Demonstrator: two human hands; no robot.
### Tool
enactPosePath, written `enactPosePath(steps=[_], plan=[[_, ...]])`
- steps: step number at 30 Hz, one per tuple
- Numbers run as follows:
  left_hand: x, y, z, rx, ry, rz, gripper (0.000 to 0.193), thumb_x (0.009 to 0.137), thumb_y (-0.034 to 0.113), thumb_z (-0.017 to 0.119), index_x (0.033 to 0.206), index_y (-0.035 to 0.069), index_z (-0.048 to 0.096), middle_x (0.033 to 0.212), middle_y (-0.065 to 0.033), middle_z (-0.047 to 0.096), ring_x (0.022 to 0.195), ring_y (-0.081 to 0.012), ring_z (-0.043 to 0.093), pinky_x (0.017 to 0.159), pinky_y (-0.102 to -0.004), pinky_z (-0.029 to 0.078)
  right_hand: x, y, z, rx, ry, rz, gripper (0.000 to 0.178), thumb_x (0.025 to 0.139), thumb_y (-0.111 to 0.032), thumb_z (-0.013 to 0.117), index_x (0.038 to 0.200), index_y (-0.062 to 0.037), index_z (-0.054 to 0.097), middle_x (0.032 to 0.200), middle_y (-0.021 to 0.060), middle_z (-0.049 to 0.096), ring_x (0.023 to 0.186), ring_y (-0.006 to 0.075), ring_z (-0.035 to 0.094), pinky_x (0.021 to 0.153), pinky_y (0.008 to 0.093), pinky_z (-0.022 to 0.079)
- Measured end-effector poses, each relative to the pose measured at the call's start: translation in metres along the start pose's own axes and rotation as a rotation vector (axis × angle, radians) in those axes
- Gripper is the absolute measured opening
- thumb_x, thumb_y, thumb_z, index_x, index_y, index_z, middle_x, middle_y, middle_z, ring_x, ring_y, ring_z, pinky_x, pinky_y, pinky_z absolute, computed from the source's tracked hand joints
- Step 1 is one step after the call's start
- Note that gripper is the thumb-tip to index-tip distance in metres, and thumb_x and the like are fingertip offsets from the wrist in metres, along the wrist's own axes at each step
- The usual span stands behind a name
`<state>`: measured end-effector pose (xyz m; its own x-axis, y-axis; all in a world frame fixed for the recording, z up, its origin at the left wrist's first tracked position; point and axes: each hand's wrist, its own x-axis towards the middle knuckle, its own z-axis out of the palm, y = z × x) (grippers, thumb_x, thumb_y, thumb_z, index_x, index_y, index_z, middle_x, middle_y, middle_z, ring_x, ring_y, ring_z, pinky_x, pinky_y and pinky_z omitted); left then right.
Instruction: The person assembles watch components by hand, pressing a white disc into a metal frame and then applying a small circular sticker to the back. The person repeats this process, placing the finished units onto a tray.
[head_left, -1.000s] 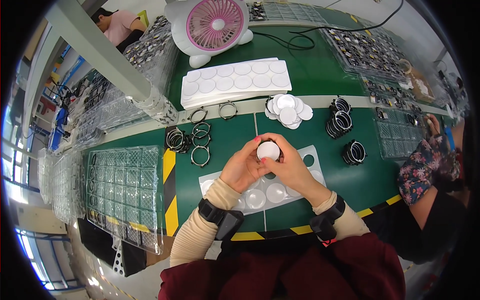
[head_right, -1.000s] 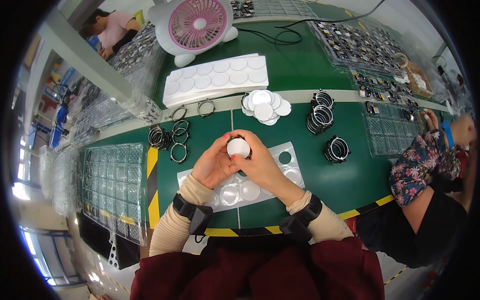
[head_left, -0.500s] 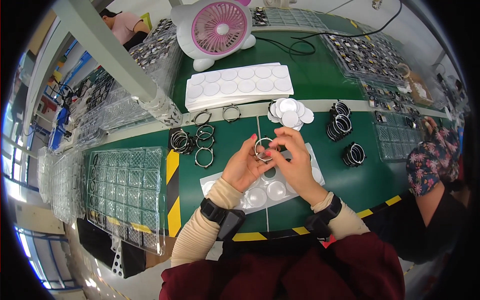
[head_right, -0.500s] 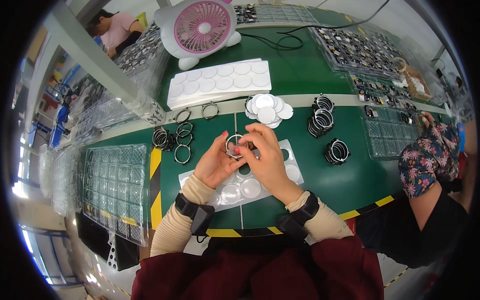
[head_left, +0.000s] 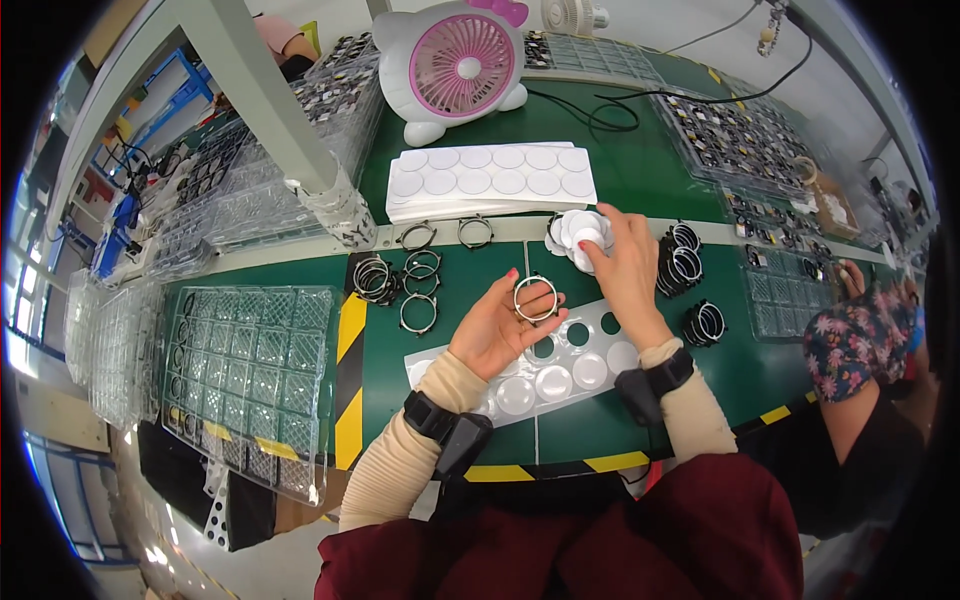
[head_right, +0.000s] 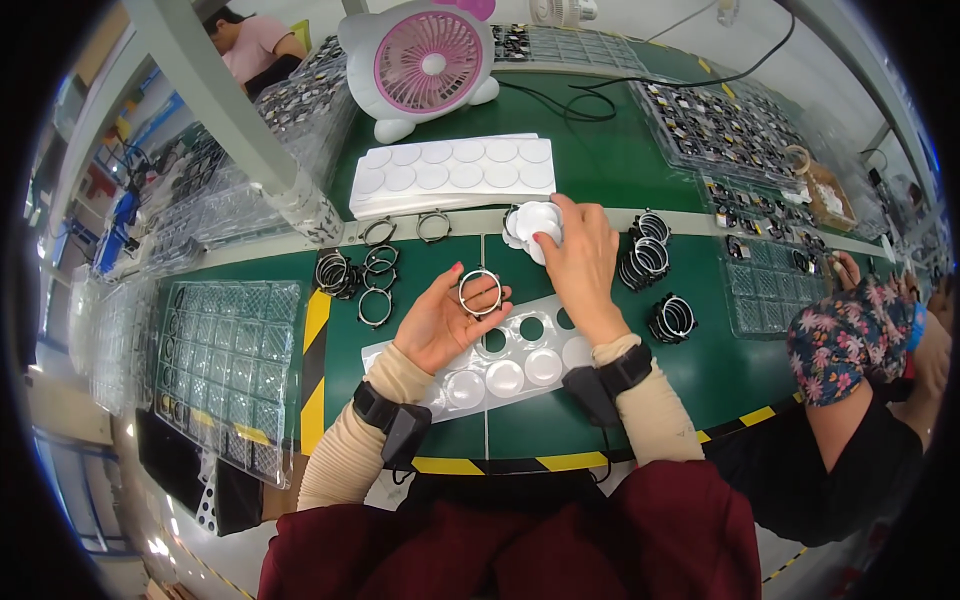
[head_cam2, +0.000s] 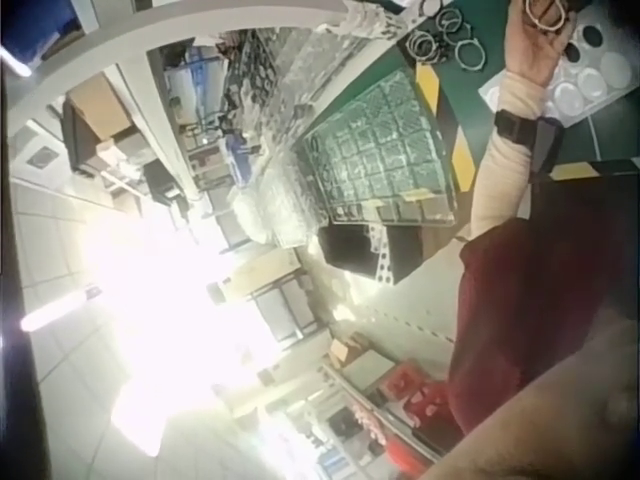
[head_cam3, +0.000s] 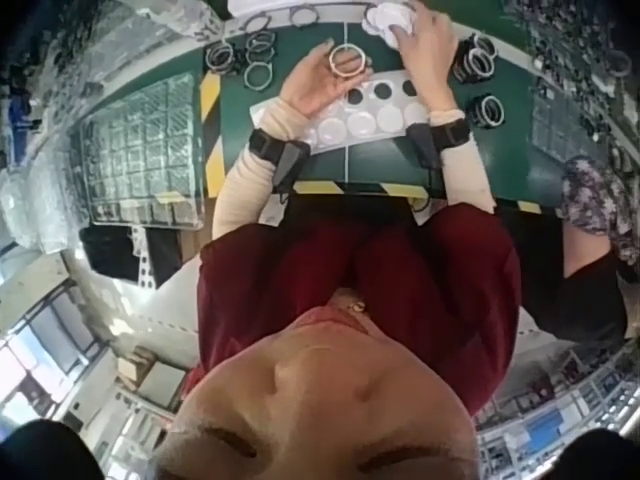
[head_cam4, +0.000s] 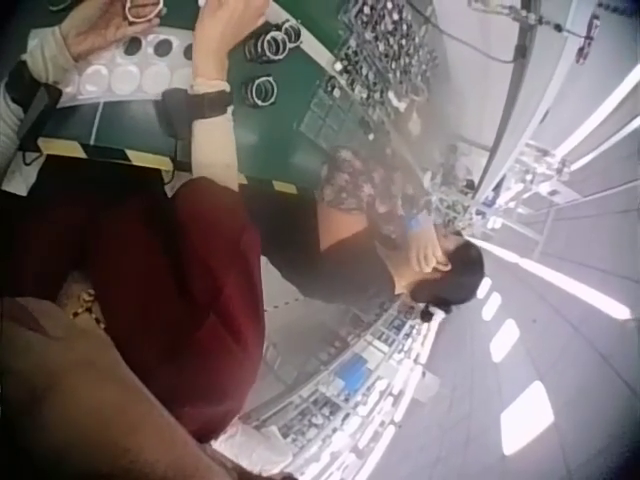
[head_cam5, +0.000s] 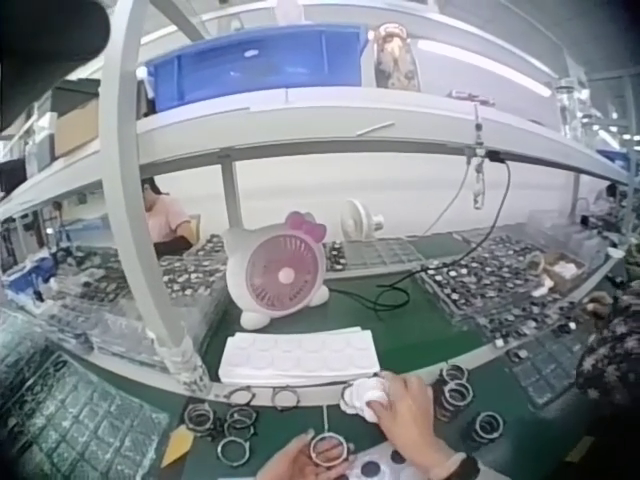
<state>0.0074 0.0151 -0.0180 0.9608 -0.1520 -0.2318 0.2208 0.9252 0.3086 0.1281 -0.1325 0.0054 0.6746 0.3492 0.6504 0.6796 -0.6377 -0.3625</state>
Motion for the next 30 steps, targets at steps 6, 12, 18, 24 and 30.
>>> enactPosePath(steps=[6,12,18,24,30], plan=[[0.000,-0.007,-0.002,0.118,0.022,-0.007,0.036,0.092,0.030,0.042,0.106,-0.003,0.052,0.105,-0.0143,0.059,0.100,-0.0248,0.056,0.088,-0.0380,0.047,-0.043,-0.055,0.001,0.734,-0.159,0.198,0.032,0.077,-0.008,0.063,0.107,-0.0020,0.054,0.091,0.0067,0.058,0.075,0.0134,0.057,0.066,0.0256,0.046],[-0.003,-0.009,0.006,0.190,0.021,0.008,0.029,0.092,0.030,0.043,0.106,0.005,0.052,0.103,-0.0083,0.058,0.094,-0.0177,0.057,0.085,-0.0357,0.048,-0.051,-0.054,-0.001,1.069,-0.393,0.498,0.020,0.084,-0.006,0.054,0.104,-0.0001,0.055,0.092,0.0060,0.058,0.074,0.0077,0.057,0.061,0.0207,0.047],[-0.002,-0.011,0.005,0.209,0.026,0.016,0.032,0.092,0.032,0.042,0.106,0.005,0.052,0.104,-0.0083,0.058,0.093,-0.0174,0.057,0.082,-0.0332,0.049,-0.056,-0.059,-0.001,1.238,-0.374,0.594,0.022,0.086,-0.002,0.049,0.107,-0.0007,0.053,0.088,0.0026,0.058,0.076,0.0058,0.054,0.066,0.0192,0.046],[-0.003,-0.011,0.011,0.255,0.049,0.006,0.033,0.091,0.031,0.044,0.104,0.002,0.053,0.102,-0.0089,0.058,0.091,-0.0181,0.058,0.082,-0.0333,0.049,-0.057,-0.058,-0.001,1.223,-0.377,0.560,0.022,0.086,-0.002,0.049,0.108,-0.0006,0.052,0.086,0.0010,0.058,0.074,0.0042,0.053,0.067,0.0182,0.046],[-0.002,-0.011,0.009,0.266,0.055,0.025,0.032,0.090,0.030,0.045,0.102,0.002,0.053,0.100,-0.0094,0.058,0.090,-0.0184,0.058,0.081,-0.0331,0.050,-0.060,-0.056,0.002,1.262,-0.369,0.600,0.019,0.086,-0.003,0.049,0.105,-0.0004,0.053,0.085,0.0001,0.057,0.073,0.0033,0.052,0.066,0.0177,0.046]])
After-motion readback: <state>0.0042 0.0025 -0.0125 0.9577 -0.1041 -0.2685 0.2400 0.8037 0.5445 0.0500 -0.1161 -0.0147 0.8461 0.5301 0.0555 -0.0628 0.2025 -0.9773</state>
